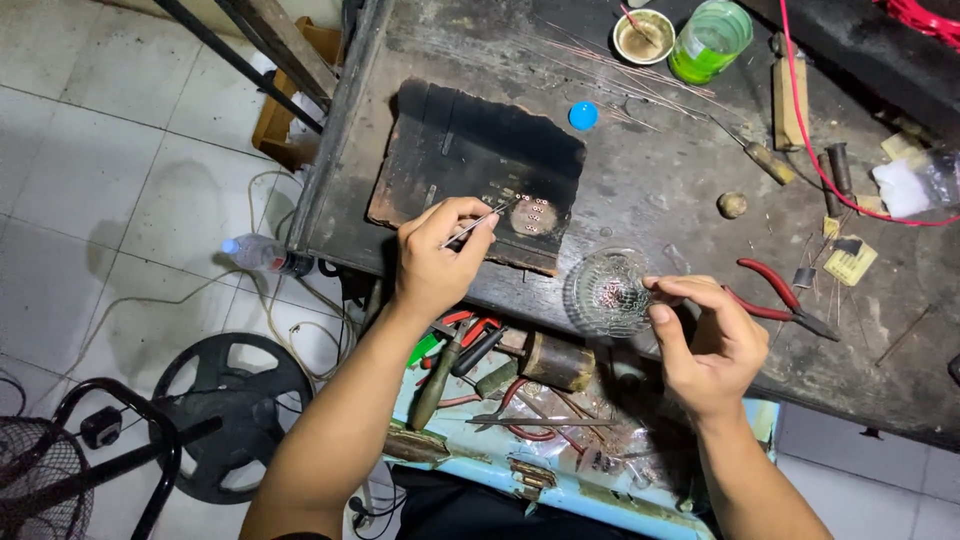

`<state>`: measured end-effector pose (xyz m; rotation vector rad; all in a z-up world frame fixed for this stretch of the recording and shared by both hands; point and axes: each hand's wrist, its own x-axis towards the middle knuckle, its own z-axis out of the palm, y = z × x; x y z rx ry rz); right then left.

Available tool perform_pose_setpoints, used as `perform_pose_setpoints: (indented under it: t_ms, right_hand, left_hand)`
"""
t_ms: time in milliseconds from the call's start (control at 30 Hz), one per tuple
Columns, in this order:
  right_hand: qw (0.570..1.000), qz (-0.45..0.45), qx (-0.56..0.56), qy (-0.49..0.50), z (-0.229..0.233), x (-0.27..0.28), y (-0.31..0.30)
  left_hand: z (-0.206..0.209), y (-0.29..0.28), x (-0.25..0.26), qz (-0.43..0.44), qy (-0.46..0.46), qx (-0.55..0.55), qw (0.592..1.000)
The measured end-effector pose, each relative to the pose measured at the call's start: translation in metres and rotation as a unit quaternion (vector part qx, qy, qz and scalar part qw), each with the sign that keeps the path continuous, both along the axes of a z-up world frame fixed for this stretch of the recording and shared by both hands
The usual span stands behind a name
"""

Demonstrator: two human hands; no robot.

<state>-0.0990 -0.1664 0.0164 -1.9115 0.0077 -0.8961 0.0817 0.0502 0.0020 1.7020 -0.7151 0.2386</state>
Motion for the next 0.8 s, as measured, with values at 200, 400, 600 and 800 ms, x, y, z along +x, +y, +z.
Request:
perform_pose_setpoints:
  t_ms: [200, 400, 600, 800]
  right_hand:
    - [1.0, 0.004, 0.003, -0.004, 0.0044, 0.0006, 0.0025]
    - [1.0, 0.006, 0.001, -0.001, 0.0028, -0.0001, 0.0025]
    - [1.0, 0.004, 0.0, 0.003, 0.0043, 0.0008, 0.0015]
    - [1.0, 0.001, -0.002, 0.009, 0.007, 0.0011, 0.0023]
  left_hand:
    - [-0.0005, -0.0003, -0.0015, -0.006, 0.002, 0.003, 1.0]
    - [-0.0018, -0.0009, -0.0013, -0.002, 0.01, 0.007, 1.0]
    - [-0.0012, 0.0011, 0.0005, 0.001, 0.014, 0.012, 1.0]
    - [-0.0027, 0.0024, 0.0, 0.01, 0.011, 0.024, 1.0]
